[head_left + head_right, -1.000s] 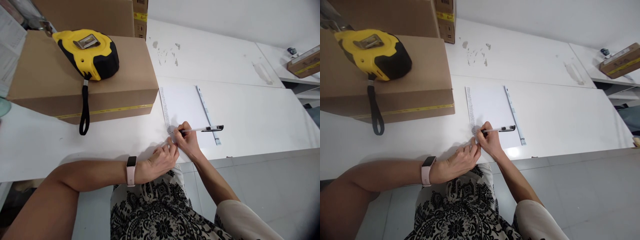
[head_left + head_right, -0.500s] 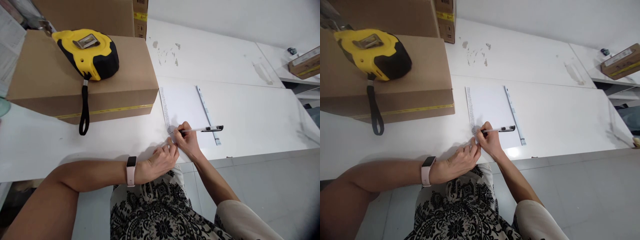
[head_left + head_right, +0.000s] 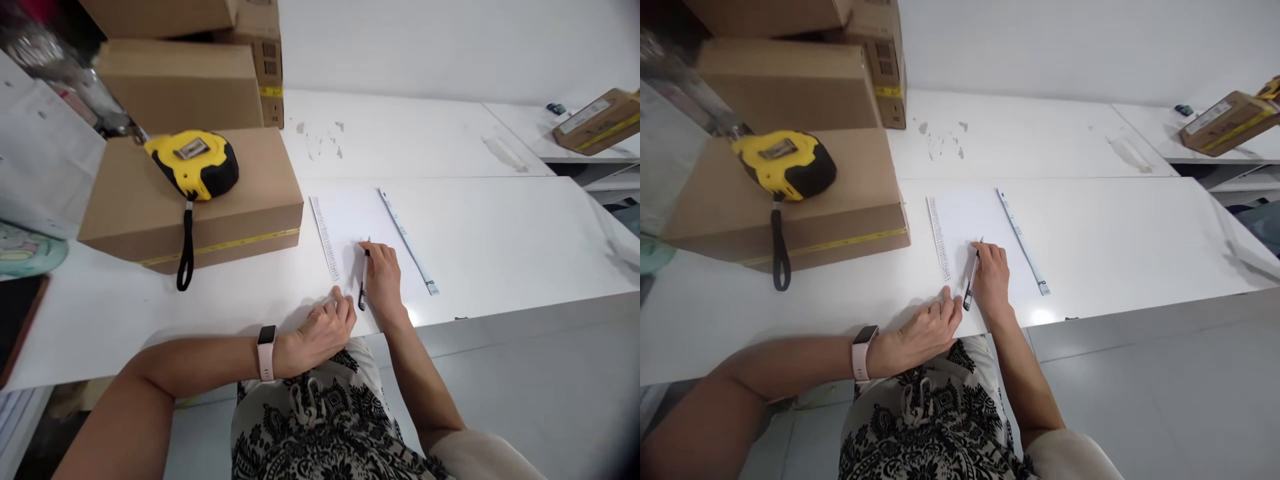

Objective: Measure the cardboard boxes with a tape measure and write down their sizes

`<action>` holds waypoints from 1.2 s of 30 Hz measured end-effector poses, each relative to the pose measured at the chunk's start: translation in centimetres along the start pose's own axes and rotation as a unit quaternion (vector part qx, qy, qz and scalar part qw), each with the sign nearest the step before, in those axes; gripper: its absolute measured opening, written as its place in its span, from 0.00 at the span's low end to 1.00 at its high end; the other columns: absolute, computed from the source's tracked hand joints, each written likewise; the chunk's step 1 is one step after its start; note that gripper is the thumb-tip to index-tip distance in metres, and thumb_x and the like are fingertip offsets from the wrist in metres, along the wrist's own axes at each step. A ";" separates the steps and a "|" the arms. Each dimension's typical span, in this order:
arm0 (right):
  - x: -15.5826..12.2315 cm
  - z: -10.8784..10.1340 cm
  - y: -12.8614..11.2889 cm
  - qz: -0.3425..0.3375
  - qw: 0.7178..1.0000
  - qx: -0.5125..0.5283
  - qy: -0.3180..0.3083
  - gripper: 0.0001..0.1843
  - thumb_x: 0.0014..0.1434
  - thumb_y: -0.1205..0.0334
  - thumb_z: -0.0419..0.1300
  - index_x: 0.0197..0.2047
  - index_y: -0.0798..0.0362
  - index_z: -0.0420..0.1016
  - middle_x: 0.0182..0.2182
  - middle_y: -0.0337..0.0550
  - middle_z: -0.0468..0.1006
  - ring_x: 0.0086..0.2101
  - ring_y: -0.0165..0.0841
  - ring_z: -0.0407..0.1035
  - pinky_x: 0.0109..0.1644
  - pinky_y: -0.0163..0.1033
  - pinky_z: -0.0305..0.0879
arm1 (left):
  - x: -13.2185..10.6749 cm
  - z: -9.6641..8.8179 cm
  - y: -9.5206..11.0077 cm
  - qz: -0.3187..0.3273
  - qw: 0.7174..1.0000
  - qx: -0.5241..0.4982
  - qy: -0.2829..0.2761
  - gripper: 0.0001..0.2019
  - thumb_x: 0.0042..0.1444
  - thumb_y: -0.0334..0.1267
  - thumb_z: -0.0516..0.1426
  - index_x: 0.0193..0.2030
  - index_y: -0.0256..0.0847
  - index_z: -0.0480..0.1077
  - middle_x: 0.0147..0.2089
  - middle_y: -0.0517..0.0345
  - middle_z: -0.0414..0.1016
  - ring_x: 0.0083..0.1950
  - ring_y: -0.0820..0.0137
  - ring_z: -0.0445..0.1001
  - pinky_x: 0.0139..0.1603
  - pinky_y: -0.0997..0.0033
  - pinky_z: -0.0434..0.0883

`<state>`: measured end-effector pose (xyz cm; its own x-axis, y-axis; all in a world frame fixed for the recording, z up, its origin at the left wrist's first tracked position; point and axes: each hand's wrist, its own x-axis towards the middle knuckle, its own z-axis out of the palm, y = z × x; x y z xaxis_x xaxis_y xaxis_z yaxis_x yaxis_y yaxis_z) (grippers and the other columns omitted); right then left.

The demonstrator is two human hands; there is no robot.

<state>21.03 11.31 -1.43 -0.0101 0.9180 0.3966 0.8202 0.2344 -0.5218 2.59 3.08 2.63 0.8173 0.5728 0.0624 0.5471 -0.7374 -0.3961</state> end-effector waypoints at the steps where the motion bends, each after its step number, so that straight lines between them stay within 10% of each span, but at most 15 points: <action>1: 0.0 0.2 0.2 -0.003 1.000 -0.011 0.000 0.25 0.64 0.76 0.45 0.56 0.50 0.75 0.46 0.52 0.79 0.46 0.45 0.68 0.49 0.50 0.67 | 0.0 -0.1 0.1 0.002 1.000 -0.002 -0.003 0.25 0.73 0.42 0.51 0.65 0.21 0.67 0.61 0.22 0.74 0.36 0.68 0.78 0.32 0.71 0.71; 8: 0.1 1.1 0.7 -0.013 0.999 -0.039 0.012 0.26 0.65 0.74 0.45 0.62 0.54 0.71 0.46 0.54 0.80 0.45 0.47 0.68 0.51 0.51 0.66 | -0.3 -1.7 -2.9 -0.088 0.976 -0.138 0.143 0.22 0.66 0.52 0.58 0.54 0.32 0.74 0.51 0.43 0.82 0.41 0.65 0.79 0.34 0.69 0.74; 13: -0.1 1.2 0.4 -0.010 0.998 -0.055 0.010 0.22 0.69 0.68 0.47 0.61 0.54 0.72 0.46 0.54 0.81 0.46 0.48 0.69 0.49 0.51 0.66 | -2.1 -3.7 -10.8 -0.340 0.837 -0.091 0.418 0.10 0.64 0.37 0.61 0.52 0.41 0.72 0.53 0.47 0.80 0.55 0.57 0.77 0.57 0.51 0.74; 21: -0.6 0.6 -0.1 0.011 0.999 -0.050 -0.014 0.22 0.70 0.64 0.47 0.62 0.57 0.72 0.50 0.56 0.81 0.49 0.50 0.70 0.51 0.52 0.65 | -3.1 -3.3 -20.9 -0.560 0.707 -0.309 0.302 0.46 0.40 0.50 0.75 0.65 0.40 0.64 0.72 0.30 0.59 0.75 0.32 0.50 0.74 0.30 0.46; 29: -0.8 0.6 -0.1 0.019 1.000 0.004 -0.004 0.22 0.70 0.63 0.46 0.60 0.58 0.73 0.51 0.57 0.81 0.51 0.50 0.69 0.53 0.54 0.66 | -2.5 -2.6 -21.9 -0.539 0.598 -0.417 0.422 0.41 0.29 0.41 0.79 0.52 0.39 0.70 0.66 0.39 0.66 0.73 0.40 0.54 0.74 0.35 0.39; 36: -0.8 -0.3 -1.3 0.004 0.979 0.169 0.116 0.19 0.68 0.57 0.50 0.55 0.53 0.75 0.49 0.56 0.81 0.50 0.49 0.70 0.54 0.56 0.68 | -7.2 -5.9 -18.7 -0.432 0.470 -0.577 0.509 0.37 0.44 0.66 0.67 0.54 0.42 0.70 0.55 0.46 0.78 0.61 0.48 0.75 0.61 0.39 0.74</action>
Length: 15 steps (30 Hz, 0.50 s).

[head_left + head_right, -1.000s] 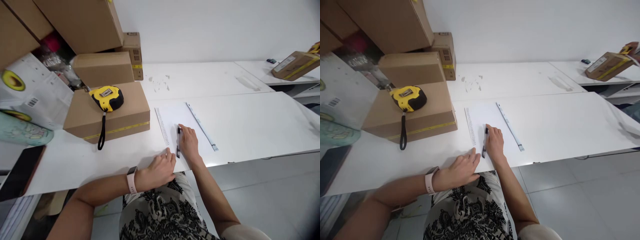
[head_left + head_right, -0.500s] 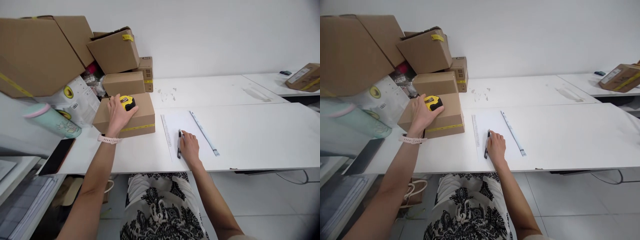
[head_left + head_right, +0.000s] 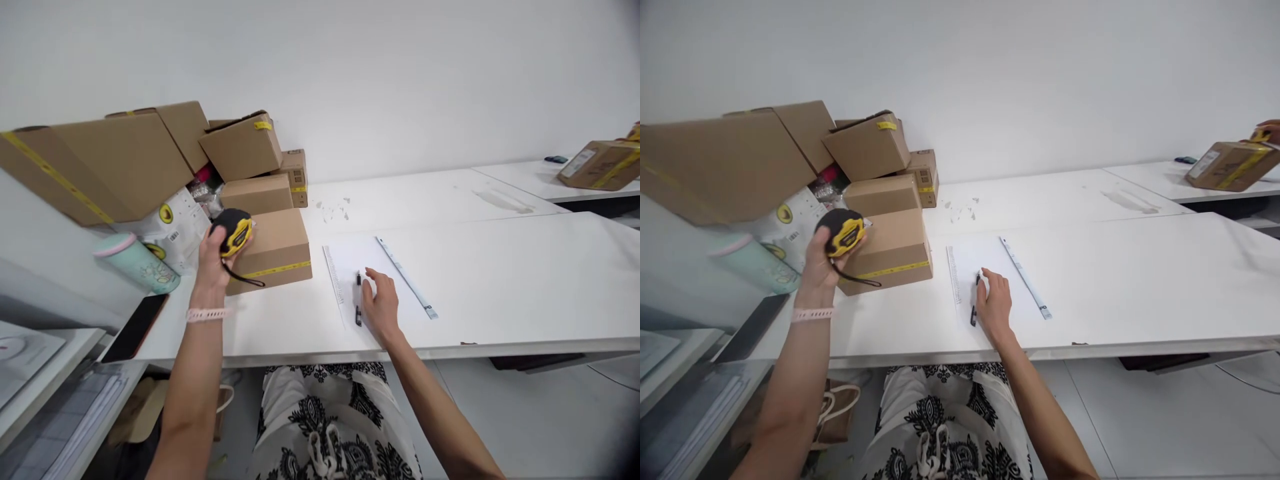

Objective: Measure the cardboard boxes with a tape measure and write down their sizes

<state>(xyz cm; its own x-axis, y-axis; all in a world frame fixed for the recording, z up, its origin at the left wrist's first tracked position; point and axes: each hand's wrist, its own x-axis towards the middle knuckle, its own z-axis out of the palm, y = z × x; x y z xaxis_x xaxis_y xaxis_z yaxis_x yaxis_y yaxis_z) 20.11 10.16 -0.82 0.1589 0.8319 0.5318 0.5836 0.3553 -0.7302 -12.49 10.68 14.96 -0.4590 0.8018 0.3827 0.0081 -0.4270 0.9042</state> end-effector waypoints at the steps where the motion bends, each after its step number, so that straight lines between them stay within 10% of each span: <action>1: 0.1 -0.1 -1.0 0.007 0.999 0.040 0.001 0.19 0.68 0.55 0.51 0.54 0.53 0.75 0.49 0.56 0.81 0.49 0.47 0.71 0.53 0.55 0.68 | -1.4 -0.5 0.7 -0.012 0.999 -0.045 -0.018 0.37 0.45 0.68 0.65 0.53 0.43 0.72 0.56 0.46 0.79 0.62 0.46 0.75 0.58 0.40 0.77; 4: 0.8 -0.6 -5.5 0.074 0.973 0.196 -0.095 0.20 0.69 0.46 0.54 0.51 0.51 0.77 0.44 0.51 0.81 0.42 0.42 0.73 0.45 0.48 0.70 | -6.2 -1.6 1.8 -0.121 0.960 -0.244 -0.064 0.40 0.39 0.66 0.69 0.56 0.43 0.75 0.60 0.42 0.78 0.67 0.38 0.70 0.56 0.37 0.78; 9: 1.7 -0.5 -12.3 0.135 0.843 0.384 -0.353 0.33 0.67 0.30 0.49 0.35 0.52 0.76 0.31 0.44 0.77 0.31 0.34 0.70 0.34 0.40 0.65 | -12.6 -3.1 -0.1 -0.275 0.889 -0.338 -0.140 0.38 0.44 0.63 0.67 0.58 0.42 0.77 0.64 0.39 0.76 0.66 0.34 0.71 0.50 0.40 0.81; 15: 0.8 0.7 -13.8 0.126 0.806 0.363 -0.450 0.33 0.59 0.31 0.62 0.22 0.50 0.58 0.17 0.30 0.57 0.21 0.25 0.49 0.27 0.37 0.42 | -13.1 -4.5 -0.8 -0.394 0.845 -0.311 -0.187 0.27 0.57 0.59 0.62 0.55 0.40 0.80 0.55 0.41 0.83 0.65 0.35 0.73 0.60 0.28 0.72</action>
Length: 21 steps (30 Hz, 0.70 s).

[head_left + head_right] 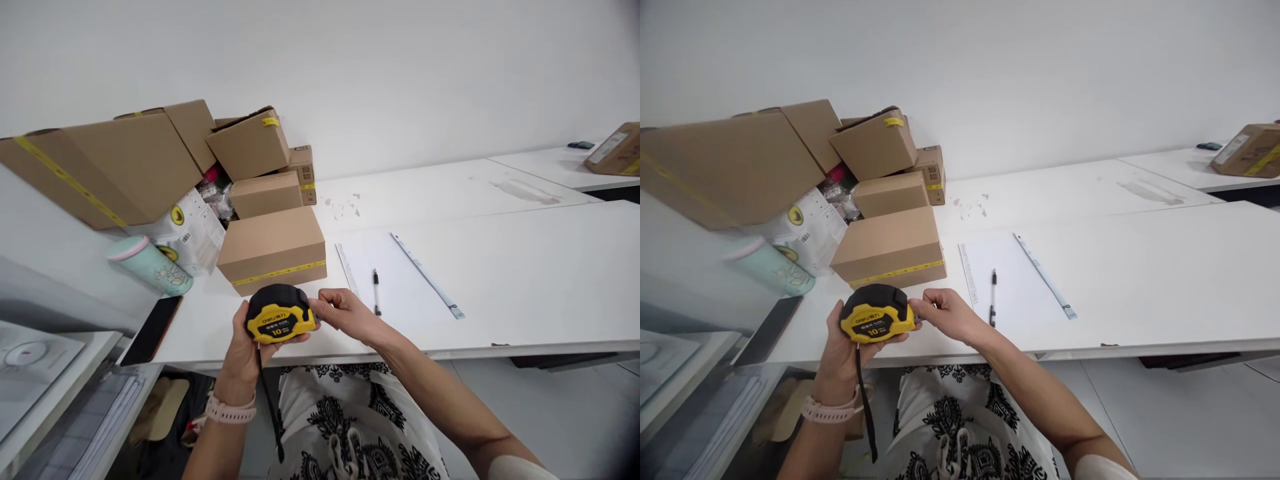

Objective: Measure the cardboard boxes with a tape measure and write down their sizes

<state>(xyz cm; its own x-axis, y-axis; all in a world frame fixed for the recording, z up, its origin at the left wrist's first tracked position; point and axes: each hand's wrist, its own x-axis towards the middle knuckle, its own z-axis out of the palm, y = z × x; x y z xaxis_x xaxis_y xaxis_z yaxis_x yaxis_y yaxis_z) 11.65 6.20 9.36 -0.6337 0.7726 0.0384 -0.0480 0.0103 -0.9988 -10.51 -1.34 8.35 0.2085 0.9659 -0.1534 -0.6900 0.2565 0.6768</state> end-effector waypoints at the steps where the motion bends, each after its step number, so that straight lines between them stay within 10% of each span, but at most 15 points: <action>1: 0.3 0.1 0.0 0.011 1.000 0.017 0.002 0.34 0.58 0.31 0.63 0.22 0.49 0.56 0.17 0.29 0.55 0.21 0.25 0.47 0.27 0.37 0.40 | 0.1 0.0 0.4 -0.001 1.000 0.002 0.008 0.28 0.58 0.59 0.61 0.55 0.40 0.80 0.55 0.41 0.83 0.66 0.35 0.72 0.62 0.26 0.70; 13: 5.4 0.6 -4.4 -0.016 0.999 0.026 -0.037 0.30 0.57 0.37 0.64 0.20 0.49 0.57 0.17 0.29 0.54 0.22 0.25 0.47 0.27 0.36 0.40 | -0.7 2.2 2.9 0.233 0.962 0.134 0.042 0.42 0.34 0.67 0.73 0.57 0.53 0.79 0.70 0.44 0.71 0.75 0.34 0.59 0.68 0.26 0.62; 21: 6.2 1.0 -3.4 0.030 0.999 0.025 -0.013 0.26 0.60 0.48 0.62 0.19 0.49 0.56 0.16 0.29 0.55 0.20 0.24 0.45 0.26 0.37 0.39 | 0.2 0.1 2.8 0.234 0.956 0.121 0.127 0.33 0.46 0.65 0.70 0.57 0.54 0.78 0.59 0.52 0.82 0.68 0.44 0.72 0.60 0.36 0.76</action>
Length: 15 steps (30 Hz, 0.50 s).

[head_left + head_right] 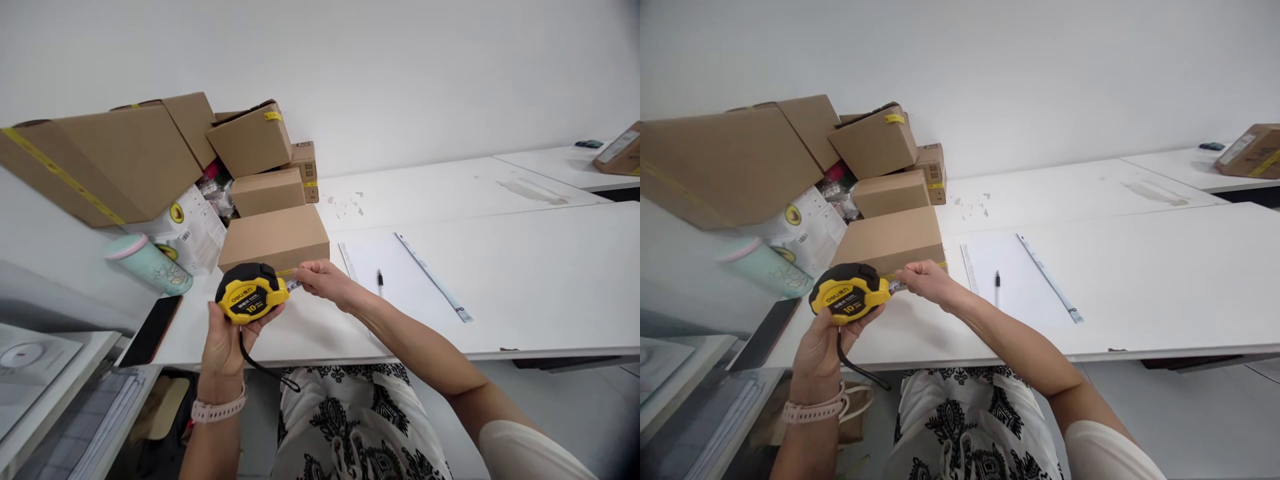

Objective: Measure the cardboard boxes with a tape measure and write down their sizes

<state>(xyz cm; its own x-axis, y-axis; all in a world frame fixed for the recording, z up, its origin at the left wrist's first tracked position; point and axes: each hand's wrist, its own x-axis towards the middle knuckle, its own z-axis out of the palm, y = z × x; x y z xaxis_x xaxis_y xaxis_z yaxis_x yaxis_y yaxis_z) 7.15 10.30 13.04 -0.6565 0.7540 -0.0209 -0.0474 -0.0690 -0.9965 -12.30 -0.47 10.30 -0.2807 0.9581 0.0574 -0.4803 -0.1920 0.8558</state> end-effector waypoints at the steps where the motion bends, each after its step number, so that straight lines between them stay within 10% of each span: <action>1: 0.1 0.0 0.1 0.006 1.000 -0.002 0.001 0.26 0.60 0.49 0.62 0.19 0.49 0.57 0.15 0.29 0.55 0.20 0.24 0.45 0.26 0.37 0.39 | 0.2 -0.2 -0.1 0.000 1.000 0.008 -0.008 0.31 0.46 0.58 0.72 0.56 0.54 0.78 0.58 0.53 0.82 0.66 0.45 0.74 0.60 0.36 0.76; 7: 2.1 -1.7 -1.4 -0.044 0.997 -0.046 -0.030 0.29 0.57 0.44 0.65 0.19 0.49 0.56 0.16 0.29 0.53 0.21 0.24 0.44 0.27 0.38 0.37 | 3.3 -0.1 1.9 0.057 0.997 0.047 0.000 0.25 0.40 0.41 0.77 0.47 0.49 0.80 0.43 0.56 0.85 0.53 0.47 0.83 0.55 0.34 0.80; 15: 7.2 -11.5 -2.1 -0.087 0.987 -0.082 0.104 0.28 0.54 0.45 0.68 0.18 0.50 0.59 0.19 0.33 0.58 0.23 0.26 0.48 0.30 0.39 0.43 | 12.9 -5.4 6.2 0.258 0.955 0.052 0.139 0.24 0.41 0.51 0.75 0.43 0.46 0.77 0.43 0.64 0.83 0.41 0.69 0.81 0.34 0.74 0.81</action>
<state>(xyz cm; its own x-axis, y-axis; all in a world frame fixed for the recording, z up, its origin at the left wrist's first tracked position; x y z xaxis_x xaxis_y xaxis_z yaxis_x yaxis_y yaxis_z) 11.14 23.40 14.06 -0.4796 0.8640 0.1530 -0.0133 0.1672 -0.9858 -23.37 9.58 13.59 -0.6737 0.6459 0.3591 -0.1382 -0.5875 0.7974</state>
